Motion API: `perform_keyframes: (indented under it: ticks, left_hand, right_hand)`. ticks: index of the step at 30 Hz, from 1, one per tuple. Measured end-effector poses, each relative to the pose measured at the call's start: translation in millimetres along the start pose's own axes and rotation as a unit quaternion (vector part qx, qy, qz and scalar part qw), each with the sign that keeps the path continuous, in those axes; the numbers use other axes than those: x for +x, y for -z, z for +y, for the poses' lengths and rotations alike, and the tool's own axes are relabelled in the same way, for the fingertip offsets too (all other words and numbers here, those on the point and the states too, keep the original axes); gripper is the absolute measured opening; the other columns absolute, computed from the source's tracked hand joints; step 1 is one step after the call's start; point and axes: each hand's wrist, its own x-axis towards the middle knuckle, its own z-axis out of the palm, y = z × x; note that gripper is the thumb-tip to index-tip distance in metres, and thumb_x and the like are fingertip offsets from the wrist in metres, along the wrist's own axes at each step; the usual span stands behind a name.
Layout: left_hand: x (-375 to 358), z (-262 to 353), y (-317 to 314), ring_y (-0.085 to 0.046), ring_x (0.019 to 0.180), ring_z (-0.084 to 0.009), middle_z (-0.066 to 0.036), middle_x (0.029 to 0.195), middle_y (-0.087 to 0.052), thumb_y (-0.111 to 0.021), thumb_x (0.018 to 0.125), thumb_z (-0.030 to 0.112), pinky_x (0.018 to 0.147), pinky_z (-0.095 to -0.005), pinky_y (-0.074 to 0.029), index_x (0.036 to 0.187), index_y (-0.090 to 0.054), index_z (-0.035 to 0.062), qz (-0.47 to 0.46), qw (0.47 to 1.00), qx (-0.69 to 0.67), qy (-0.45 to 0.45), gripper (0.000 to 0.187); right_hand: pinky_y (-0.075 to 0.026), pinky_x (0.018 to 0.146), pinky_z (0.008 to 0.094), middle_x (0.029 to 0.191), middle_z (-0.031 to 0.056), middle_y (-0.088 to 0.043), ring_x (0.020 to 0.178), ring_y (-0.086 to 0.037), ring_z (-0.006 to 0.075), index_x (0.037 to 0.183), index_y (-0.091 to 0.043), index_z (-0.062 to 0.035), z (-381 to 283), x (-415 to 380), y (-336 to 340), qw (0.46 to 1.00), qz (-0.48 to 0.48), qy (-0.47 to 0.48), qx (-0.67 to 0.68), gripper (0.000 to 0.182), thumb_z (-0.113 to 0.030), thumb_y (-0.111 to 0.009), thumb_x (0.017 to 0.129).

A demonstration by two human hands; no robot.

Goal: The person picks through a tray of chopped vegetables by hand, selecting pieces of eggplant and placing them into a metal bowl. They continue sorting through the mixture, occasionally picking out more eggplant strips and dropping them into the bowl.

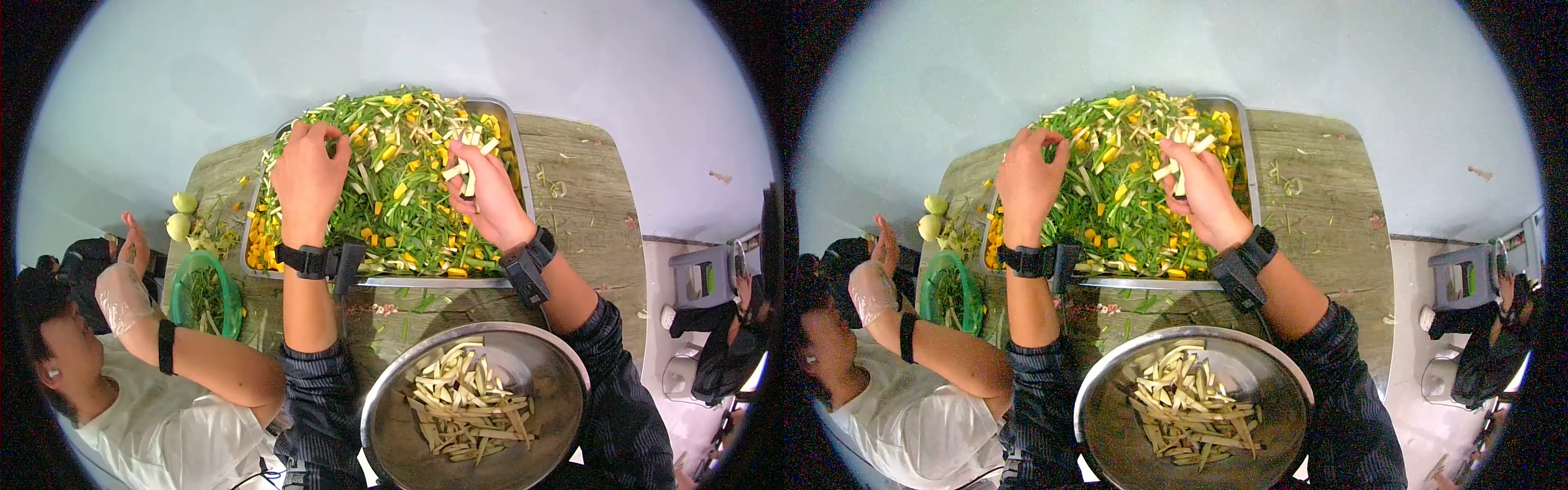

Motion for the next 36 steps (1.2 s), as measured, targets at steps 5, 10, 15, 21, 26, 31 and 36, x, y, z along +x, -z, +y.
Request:
perform_keyframes:
  ticks: [5, 10, 15, 21, 26, 31, 36]
  left_hand:
    - [-1, -2, -3, -0.068, 0.080, -0.0325, -0.007, 0.097, -0.064, -0.075, 0.086, 0.022, 0.068, -0.0455, -0.055, 0.092, -0.072, 0.0122, -0.005, 1.000, -0.005, -0.018, 0.012]
    - [-1, -5, -5, -0.068, 0.080, -0.0332, -0.008, 0.099, -0.062, -0.075, 0.085, 0.019, 0.068, -0.0461, -0.055, 0.091, -0.071, 0.0118, 0.010, 0.999, -0.018, -0.034, 0.010]
    - [4, 11, 7, -0.069, 0.082, -0.0339, -0.010, 0.094, -0.068, -0.073, 0.084, 0.018, 0.070, -0.0437, -0.055, 0.091, -0.070, 0.0097, 0.035, 0.992, -0.117, -0.035, 0.011]
    - [-22, 76, 3, -0.071, 0.075, -0.0327, -0.009, 0.082, -0.072, -0.070, 0.085, 0.015, 0.067, -0.0419, -0.055, 0.090, -0.066, 0.0083, -0.126, 0.951, -0.265, -0.096, 0.009]
    - [-25, 81, -6, -0.071, 0.075, -0.0312, -0.010, 0.084, -0.073, -0.071, 0.085, 0.014, 0.065, -0.0416, -0.055, 0.090, -0.066, 0.0084, -0.105, 0.947, -0.280, -0.118, 0.009]
    - [-15, 70, 3, -0.072, 0.076, -0.0302, -0.010, 0.086, -0.075, -0.071, 0.088, 0.017, 0.066, -0.0401, -0.055, 0.093, -0.069, 0.0085, -0.200, 0.921, -0.333, -0.030, 0.011]
    - [-9, 39, 0, -0.072, 0.075, -0.0312, -0.010, 0.082, -0.074, -0.072, 0.088, 0.025, 0.068, -0.0425, -0.056, 0.091, -0.070, 0.0093, -0.153, 0.957, -0.245, -0.034, 0.016]
  right_hand:
    - [-0.026, 0.042, 0.0230, 0.067, -0.0028, -0.050, 0.049, -0.038, 0.0061, 0.092, -0.055, -0.0120, 0, 0, -1, 1.000, 0.002, 0.001, -0.007, 0.025, -0.035, -0.057, 0.102]
    - [-0.026, 0.042, 0.0229, 0.068, -0.0029, -0.050, 0.051, -0.039, 0.0059, 0.092, -0.055, -0.0123, 0, 0, 0, 1.000, 0.005, -0.002, -0.006, 0.025, -0.035, -0.058, 0.102]
    - [-0.026, 0.042, 0.0226, 0.069, -0.0031, -0.052, 0.053, -0.041, 0.0054, 0.092, -0.056, -0.0124, -1, -1, 0, 1.000, -0.002, -0.012, -0.010, 0.024, -0.034, -0.057, 0.102]
    - [-0.025, 0.041, 0.0229, 0.069, -0.0024, -0.054, 0.050, -0.044, 0.0060, 0.095, -0.058, -0.0121, 3, 0, -4, 0.999, -0.018, -0.022, -0.015, 0.022, -0.034, -0.060, 0.100]
    - [-0.026, 0.041, 0.0222, 0.074, -0.0039, -0.056, 0.054, -0.046, 0.0046, 0.097, -0.063, -0.0113, 3, 2, 4, 0.999, -0.020, -0.024, 0.023, 0.021, -0.032, -0.061, 0.100]
    - [-0.027, 0.042, 0.0218, 0.078, -0.0036, -0.056, 0.054, -0.045, 0.0042, 0.100, -0.064, -0.0083, -3, -3, -7, 0.999, 0.013, 0.028, -0.018, 0.019, -0.027, -0.063, 0.099]
    - [-0.028, 0.044, 0.0223, 0.082, -0.0021, -0.056, 0.055, -0.045, 0.0040, 0.102, -0.063, -0.0063, 1, -1, -2, 0.998, 0.041, 0.034, -0.016, 0.020, -0.026, -0.064, 0.098]
